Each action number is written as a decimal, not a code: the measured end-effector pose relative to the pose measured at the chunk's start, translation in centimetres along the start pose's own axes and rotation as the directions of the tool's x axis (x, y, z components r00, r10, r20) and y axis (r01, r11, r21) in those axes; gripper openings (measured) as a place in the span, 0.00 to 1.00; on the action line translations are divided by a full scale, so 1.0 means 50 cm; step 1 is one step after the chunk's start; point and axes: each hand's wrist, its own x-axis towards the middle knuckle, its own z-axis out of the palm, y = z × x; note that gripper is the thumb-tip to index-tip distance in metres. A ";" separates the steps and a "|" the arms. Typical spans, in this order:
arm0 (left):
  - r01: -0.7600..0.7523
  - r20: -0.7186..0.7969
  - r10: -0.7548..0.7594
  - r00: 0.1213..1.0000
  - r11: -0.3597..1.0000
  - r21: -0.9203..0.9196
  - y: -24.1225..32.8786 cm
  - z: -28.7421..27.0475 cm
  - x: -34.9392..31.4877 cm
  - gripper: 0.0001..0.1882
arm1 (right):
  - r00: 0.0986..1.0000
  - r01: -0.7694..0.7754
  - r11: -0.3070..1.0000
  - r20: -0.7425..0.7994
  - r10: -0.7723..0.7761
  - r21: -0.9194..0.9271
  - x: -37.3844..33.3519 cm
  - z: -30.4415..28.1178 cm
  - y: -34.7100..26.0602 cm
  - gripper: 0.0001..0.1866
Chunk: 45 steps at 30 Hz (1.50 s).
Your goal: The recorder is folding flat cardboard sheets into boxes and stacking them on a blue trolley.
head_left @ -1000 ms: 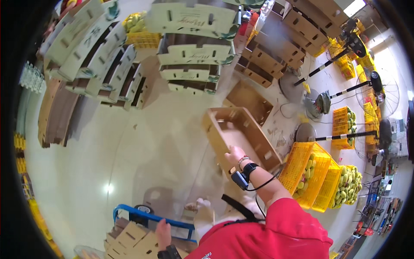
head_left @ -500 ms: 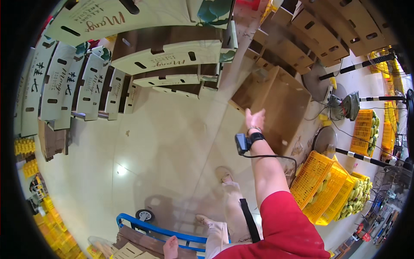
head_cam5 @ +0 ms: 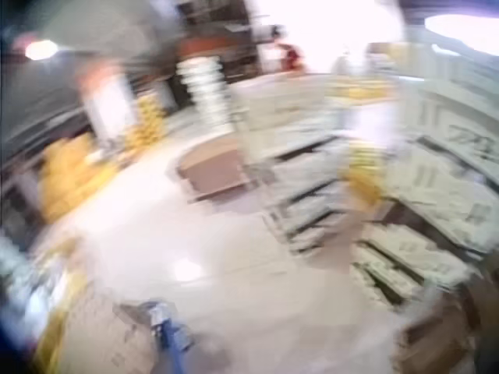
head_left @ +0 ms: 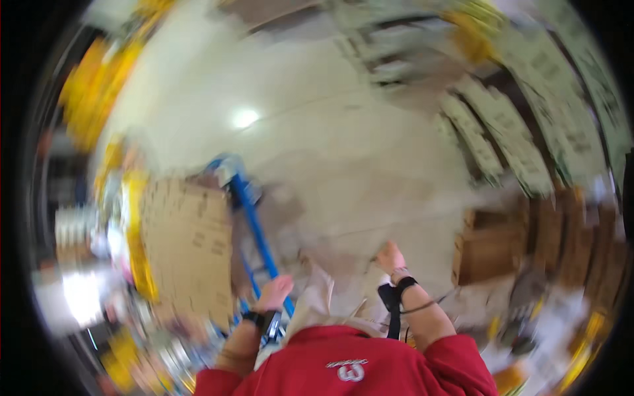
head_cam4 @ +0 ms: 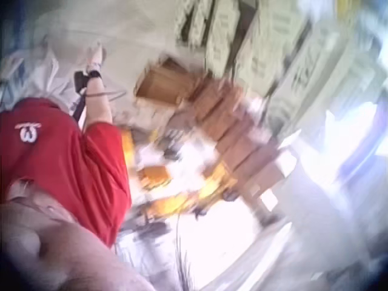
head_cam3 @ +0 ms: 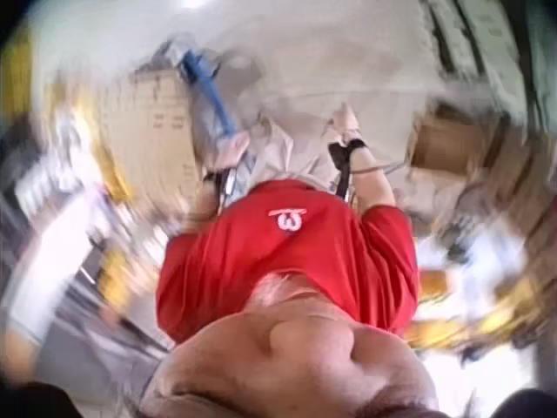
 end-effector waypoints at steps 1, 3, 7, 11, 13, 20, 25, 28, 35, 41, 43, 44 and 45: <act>0.000 -0.119 -0.031 0.992 0.968 -0.251 -0.093 0.008 -0.027 0.19 | 0.987 0.059 0.995 0.151 -0.047 -0.078 -0.006 0.040 -0.036 0.30; 0.093 -0.237 -0.111 0.965 0.992 -0.086 -0.217 0.000 -0.069 0.18 | 0.945 0.245 0.927 0.283 -0.162 -0.285 -0.035 0.074 -0.133 0.28; 0.340 -0.553 -0.435 0.711 0.900 -0.271 -0.353 -0.021 -0.200 0.18 | 0.708 0.689 0.650 0.493 -0.506 -0.322 -0.122 0.207 -0.404 0.28; 0.380 -0.637 -0.633 0.440 0.774 -0.507 -0.459 -0.040 -0.287 0.19 | 0.508 0.858 0.420 0.603 -0.614 -0.295 -0.166 0.447 -0.603 0.30; 0.249 -0.608 -0.794 0.004 0.589 -0.769 -0.520 -0.033 -0.306 0.21 | 0.620 0.766 0.562 0.589 -0.519 -0.312 -0.118 0.586 -0.661 0.32; 0.204 -0.352 -0.848 -0.396 0.292 -0.934 -0.785 0.019 -0.383 0.33 | 0.612 0.678 0.578 -0.086 -0.786 -0.454 -0.026 0.748 -0.811 0.36; -0.032 0.077 -0.969 -0.235 -0.071 -0.997 -0.955 0.020 -0.378 0.35 | 0.528 0.758 0.309 0.262 -0.808 -0.574 0.064 0.768 -0.980 0.35; -0.239 -0.095 -0.992 0.083 0.073 -0.968 -0.887 -0.078 -0.313 0.29 | 0.635 0.725 0.389 0.332 -0.698 -0.569 0.088 0.780 -1.030 0.34; 0.060 -0.075 -0.996 0.052 0.079 -0.995 -0.883 -0.054 -0.414 0.24 | 0.744 0.641 0.629 0.558 -0.368 -0.439 0.066 0.884 -1.090 0.32; -0.357 -0.124 -0.877 0.464 -0.056 -0.932 -0.755 -0.221 -0.483 0.26 | 0.548 0.746 0.543 0.819 -0.172 -0.385 0.060 0.797 -1.249 0.20; -0.301 -0.434 -0.842 0.320 0.344 -0.890 -0.691 -0.268 -0.470 0.25 | 0.444 0.866 0.353 0.870 -0.216 -0.354 -0.029 0.816 -1.251 0.18; -0.176 -0.460 -0.852 0.251 0.427 -0.887 -0.635 -0.311 -0.451 0.26 | 0.347 0.936 0.147 0.907 -0.240 -0.319 -0.082 0.818 -1.240 0.16; -0.185 -0.475 -0.843 0.252 0.440 -0.879 -0.596 -0.351 -0.419 0.26 | 0.214 0.964 -0.074 0.910 -0.354 -0.255 -0.100 0.837 -1.214 0.15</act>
